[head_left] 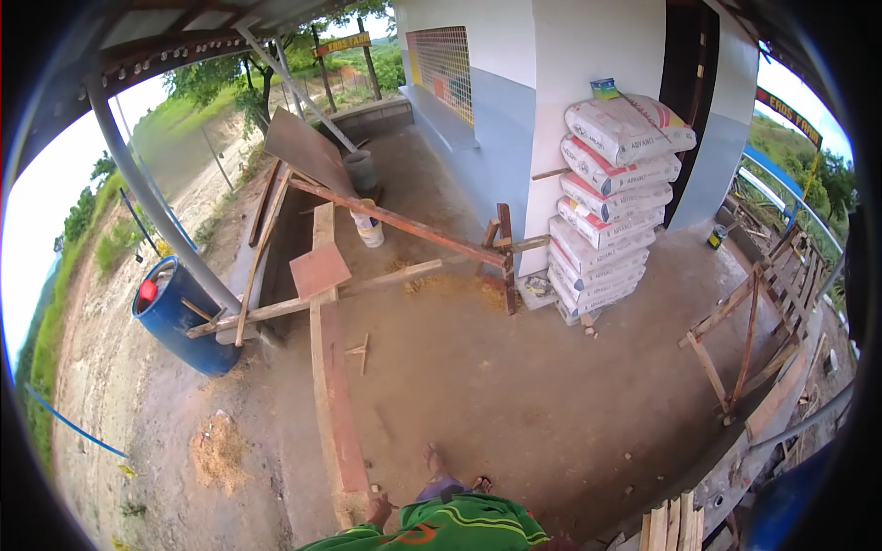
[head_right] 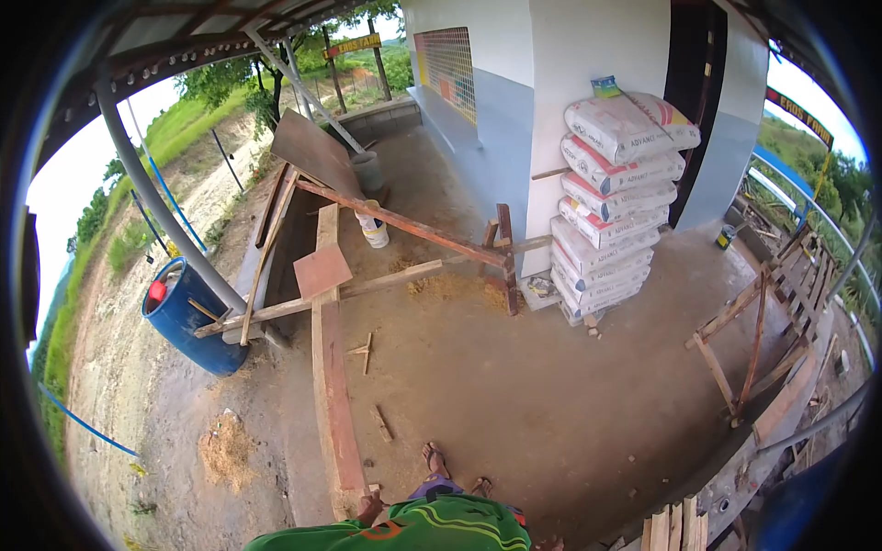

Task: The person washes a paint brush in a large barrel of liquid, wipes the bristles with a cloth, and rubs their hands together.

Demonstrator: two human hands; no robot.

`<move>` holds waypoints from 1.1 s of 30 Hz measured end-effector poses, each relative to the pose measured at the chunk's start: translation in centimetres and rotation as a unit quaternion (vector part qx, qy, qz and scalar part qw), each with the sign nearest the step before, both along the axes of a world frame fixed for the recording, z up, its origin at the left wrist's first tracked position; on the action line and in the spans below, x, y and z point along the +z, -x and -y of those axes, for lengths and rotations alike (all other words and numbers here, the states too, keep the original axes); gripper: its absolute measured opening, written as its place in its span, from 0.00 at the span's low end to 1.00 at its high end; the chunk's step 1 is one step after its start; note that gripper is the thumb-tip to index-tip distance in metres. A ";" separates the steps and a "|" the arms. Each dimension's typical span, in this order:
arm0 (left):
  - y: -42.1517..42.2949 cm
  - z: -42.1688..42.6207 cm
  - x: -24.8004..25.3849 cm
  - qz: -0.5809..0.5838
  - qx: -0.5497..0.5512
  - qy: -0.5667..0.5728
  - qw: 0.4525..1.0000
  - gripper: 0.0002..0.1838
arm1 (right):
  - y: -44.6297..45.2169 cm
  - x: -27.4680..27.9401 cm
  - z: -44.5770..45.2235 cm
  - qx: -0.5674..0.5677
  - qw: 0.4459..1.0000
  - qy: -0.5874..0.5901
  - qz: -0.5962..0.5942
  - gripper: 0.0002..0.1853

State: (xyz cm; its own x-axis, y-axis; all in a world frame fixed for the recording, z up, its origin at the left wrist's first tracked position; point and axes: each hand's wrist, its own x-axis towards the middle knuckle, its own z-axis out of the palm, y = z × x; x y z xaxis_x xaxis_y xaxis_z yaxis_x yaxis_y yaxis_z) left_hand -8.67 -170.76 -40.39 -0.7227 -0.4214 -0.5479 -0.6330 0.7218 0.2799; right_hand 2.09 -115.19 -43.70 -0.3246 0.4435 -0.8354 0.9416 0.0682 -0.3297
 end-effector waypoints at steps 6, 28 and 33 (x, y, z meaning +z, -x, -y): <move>2.0 -2.7 -0.3 -0.178 0.288 -0.259 0.904 0.28 | 3.0 0.3 -0.9 -0.025 0.999 -0.009 -0.042 0.09; 0.1 -4.6 5.3 0.046 0.195 -0.102 0.974 0.41 | 8.1 4.4 3.2 0.073 0.977 -0.129 -0.151 0.06; -1.6 -3.1 1.6 -0.055 0.333 -0.159 0.928 0.47 | 4.4 2.0 1.4 0.009 0.996 -0.022 -0.086 0.08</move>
